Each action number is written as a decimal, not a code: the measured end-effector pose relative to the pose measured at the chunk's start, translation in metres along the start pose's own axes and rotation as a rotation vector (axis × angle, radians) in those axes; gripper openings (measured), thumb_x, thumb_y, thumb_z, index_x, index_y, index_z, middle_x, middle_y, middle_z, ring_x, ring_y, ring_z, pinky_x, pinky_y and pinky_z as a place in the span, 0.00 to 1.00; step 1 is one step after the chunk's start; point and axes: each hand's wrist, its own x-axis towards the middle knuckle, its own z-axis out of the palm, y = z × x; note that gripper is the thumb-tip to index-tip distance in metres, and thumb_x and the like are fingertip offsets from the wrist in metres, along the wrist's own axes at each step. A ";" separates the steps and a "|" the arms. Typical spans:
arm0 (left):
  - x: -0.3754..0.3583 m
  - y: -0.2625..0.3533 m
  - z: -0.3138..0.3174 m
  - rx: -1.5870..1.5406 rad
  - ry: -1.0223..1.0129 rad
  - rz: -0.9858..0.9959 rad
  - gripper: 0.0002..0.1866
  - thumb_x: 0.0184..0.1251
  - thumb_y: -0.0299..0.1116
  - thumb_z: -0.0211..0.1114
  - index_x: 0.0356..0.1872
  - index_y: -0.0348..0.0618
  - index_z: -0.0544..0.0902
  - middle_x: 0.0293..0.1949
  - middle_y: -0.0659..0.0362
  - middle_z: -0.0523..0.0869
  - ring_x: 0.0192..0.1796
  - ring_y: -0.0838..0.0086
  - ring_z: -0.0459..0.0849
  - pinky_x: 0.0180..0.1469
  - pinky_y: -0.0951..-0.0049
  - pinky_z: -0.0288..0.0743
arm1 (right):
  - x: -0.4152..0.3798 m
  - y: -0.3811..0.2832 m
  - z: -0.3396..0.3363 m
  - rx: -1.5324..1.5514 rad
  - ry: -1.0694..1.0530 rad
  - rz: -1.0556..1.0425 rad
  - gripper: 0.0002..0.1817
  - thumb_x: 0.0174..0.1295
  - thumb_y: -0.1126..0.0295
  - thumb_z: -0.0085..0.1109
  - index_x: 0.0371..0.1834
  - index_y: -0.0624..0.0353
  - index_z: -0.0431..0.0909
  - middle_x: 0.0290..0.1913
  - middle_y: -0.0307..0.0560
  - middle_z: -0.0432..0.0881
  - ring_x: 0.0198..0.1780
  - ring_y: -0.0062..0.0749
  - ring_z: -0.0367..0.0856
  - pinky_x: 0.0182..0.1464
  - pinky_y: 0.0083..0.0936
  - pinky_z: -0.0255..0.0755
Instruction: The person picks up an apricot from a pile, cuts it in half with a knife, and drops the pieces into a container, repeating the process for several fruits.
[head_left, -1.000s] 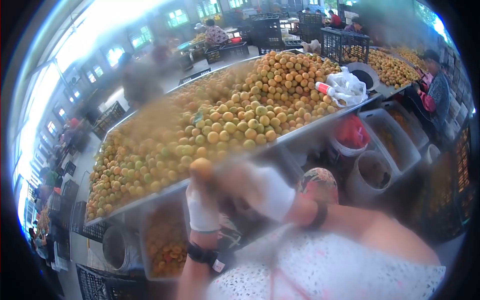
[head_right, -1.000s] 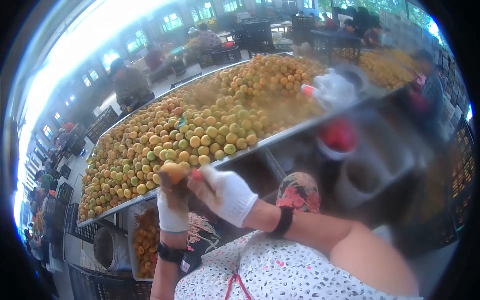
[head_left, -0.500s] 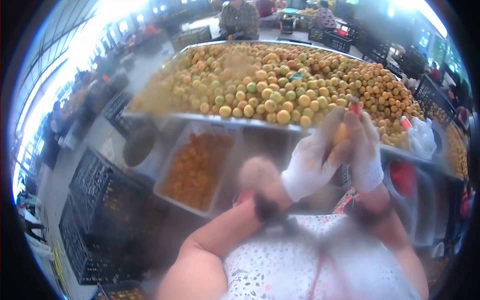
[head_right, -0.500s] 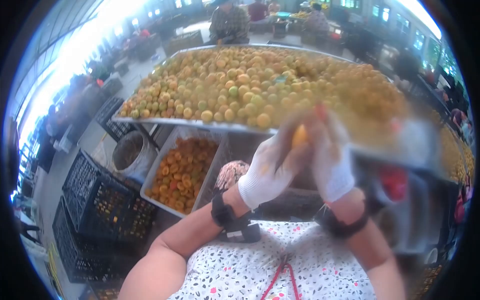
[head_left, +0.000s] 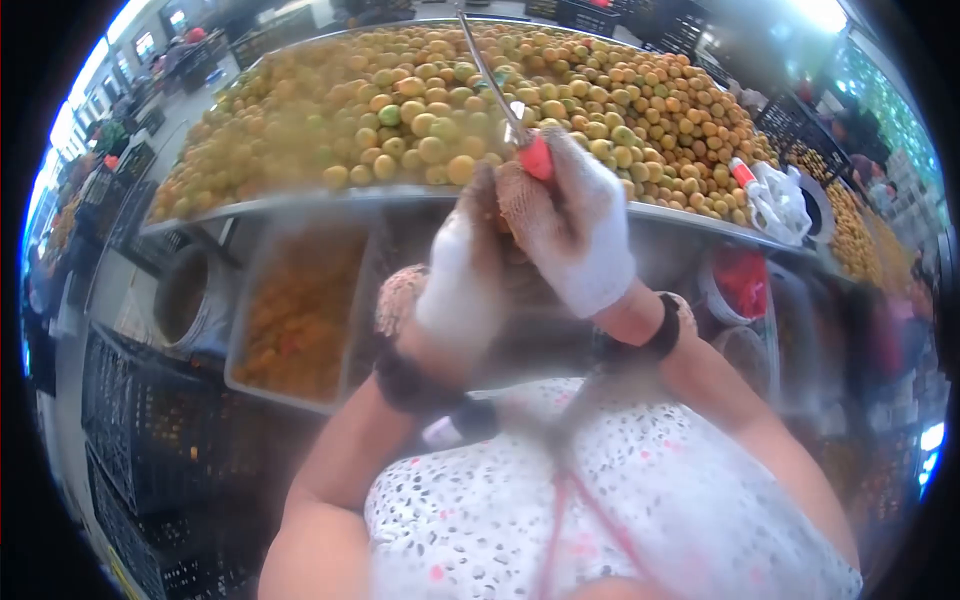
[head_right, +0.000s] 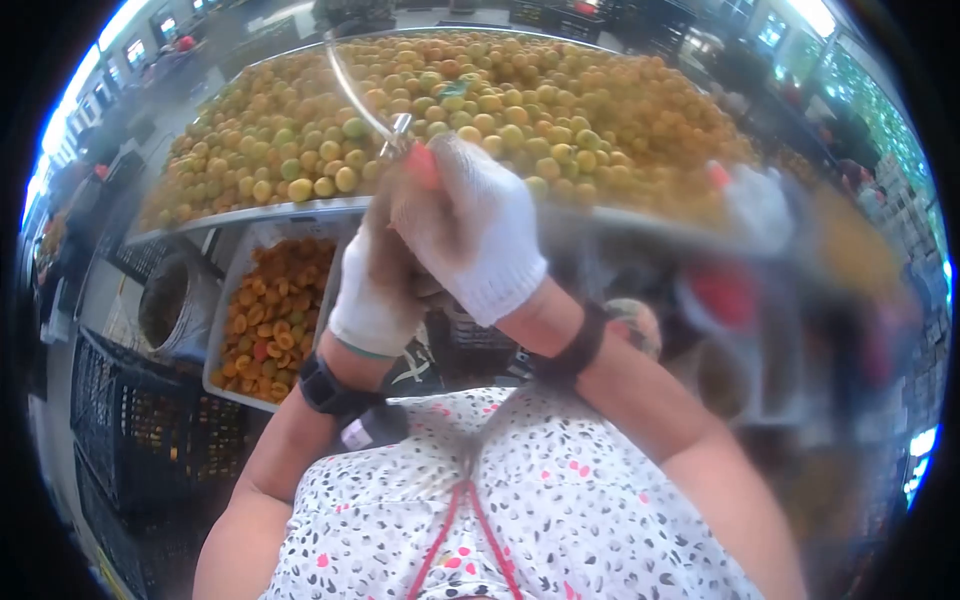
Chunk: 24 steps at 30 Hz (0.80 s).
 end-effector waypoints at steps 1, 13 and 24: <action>0.012 -0.003 -0.018 0.030 -0.022 -0.038 0.30 0.75 0.61 0.53 0.61 0.44 0.77 0.44 0.59 0.85 0.42 0.70 0.86 0.41 0.69 0.79 | -0.002 0.005 0.003 0.251 -0.016 0.214 0.08 0.63 0.68 0.62 0.33 0.60 0.75 0.26 0.47 0.77 0.25 0.39 0.81 0.29 0.35 0.73; 0.031 -0.016 -0.053 0.105 -0.011 -0.085 0.26 0.75 0.58 0.57 0.53 0.43 0.78 0.39 0.55 0.85 0.36 0.65 0.85 0.36 0.67 0.75 | -0.007 0.017 -0.021 0.828 -0.038 0.882 0.13 0.67 0.64 0.61 0.42 0.64 0.81 0.29 0.40 0.81 0.25 0.21 0.77 0.26 0.21 0.71; 0.008 -0.009 -0.020 0.203 -0.103 -0.010 0.21 0.74 0.47 0.58 0.53 0.37 0.76 0.38 0.52 0.83 0.36 0.63 0.83 0.37 0.67 0.75 | -0.011 0.027 -0.041 0.676 0.145 0.554 0.10 0.70 0.65 0.58 0.41 0.61 0.81 0.28 0.44 0.81 0.30 0.23 0.79 0.34 0.27 0.72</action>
